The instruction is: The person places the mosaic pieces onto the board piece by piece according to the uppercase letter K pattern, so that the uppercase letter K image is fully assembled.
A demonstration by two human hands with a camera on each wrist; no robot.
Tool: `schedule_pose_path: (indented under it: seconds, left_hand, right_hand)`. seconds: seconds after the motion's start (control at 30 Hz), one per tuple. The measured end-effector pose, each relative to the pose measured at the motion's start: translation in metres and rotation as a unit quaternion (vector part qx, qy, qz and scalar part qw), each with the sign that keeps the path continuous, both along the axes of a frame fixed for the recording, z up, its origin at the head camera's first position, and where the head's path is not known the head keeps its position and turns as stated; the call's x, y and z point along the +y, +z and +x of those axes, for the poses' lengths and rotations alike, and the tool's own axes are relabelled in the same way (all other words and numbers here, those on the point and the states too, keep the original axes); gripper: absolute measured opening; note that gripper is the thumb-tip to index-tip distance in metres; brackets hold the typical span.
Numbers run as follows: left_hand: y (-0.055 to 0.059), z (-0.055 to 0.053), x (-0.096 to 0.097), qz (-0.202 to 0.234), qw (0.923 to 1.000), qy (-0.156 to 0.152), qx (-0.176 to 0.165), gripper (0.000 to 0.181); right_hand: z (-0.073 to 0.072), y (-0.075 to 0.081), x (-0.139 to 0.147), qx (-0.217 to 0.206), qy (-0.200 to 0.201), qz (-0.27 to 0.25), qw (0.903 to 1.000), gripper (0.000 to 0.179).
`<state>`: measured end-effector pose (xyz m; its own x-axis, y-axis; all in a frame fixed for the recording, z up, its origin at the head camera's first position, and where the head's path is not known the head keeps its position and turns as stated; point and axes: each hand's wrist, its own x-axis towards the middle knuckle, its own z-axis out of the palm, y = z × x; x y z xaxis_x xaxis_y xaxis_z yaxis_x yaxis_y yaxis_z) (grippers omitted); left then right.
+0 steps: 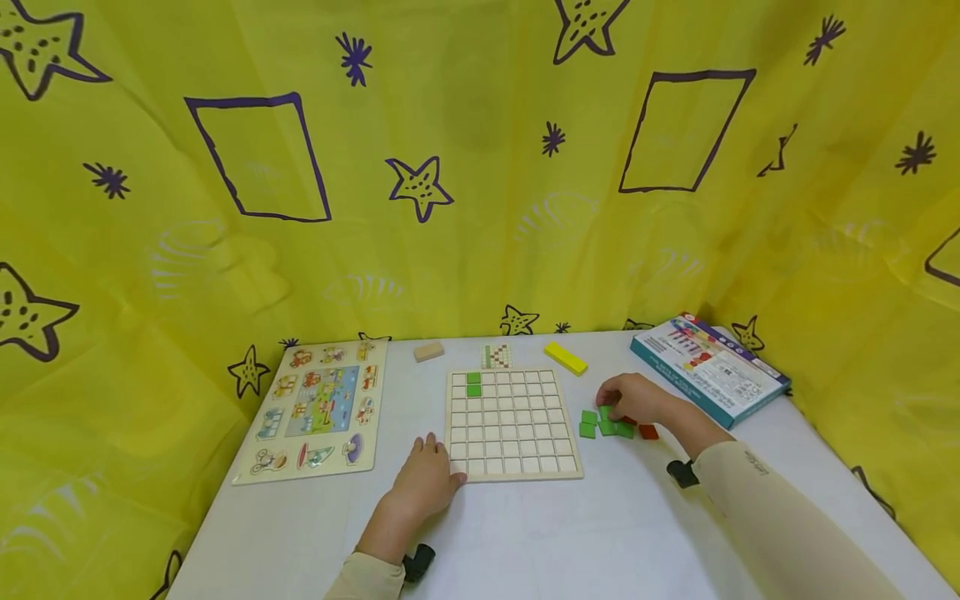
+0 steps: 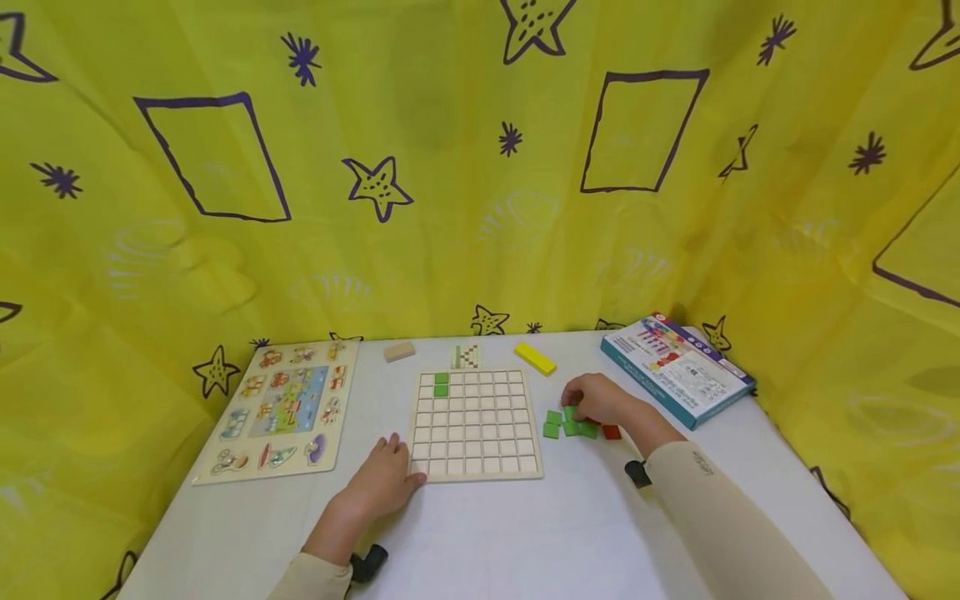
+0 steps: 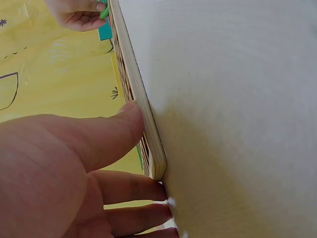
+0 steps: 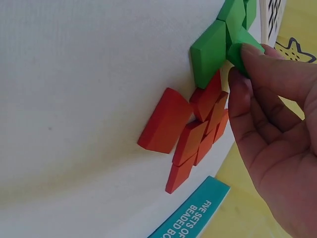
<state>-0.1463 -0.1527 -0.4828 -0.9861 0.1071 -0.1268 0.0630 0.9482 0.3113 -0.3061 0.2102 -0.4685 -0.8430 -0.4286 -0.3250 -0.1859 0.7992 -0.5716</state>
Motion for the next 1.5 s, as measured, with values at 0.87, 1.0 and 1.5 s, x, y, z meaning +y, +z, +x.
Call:
schedule_pose_path:
  seconds: [0.87,1.0,1.5]
  left_hand:
    - [-0.003,0.000,-0.002,0.010,0.9999,0.003,-0.001,0.068]
    - [-0.002,-0.001,-0.001,0.009,0.9999,0.005,-0.003,0.068]
    - [-0.002,-0.001,-0.001,0.011,0.9997,0.017,-0.014,0.069]
  right_hand:
    - [-0.025,0.018,-0.081,0.026,-0.012,-0.166,0.9857,0.019]
    - [-0.026,0.016,-0.098,0.031,0.004,-0.173,0.9845,0.020]
    - [-0.026,0.013,-0.164,-0.001,0.043,-0.168,0.9849,0.018]
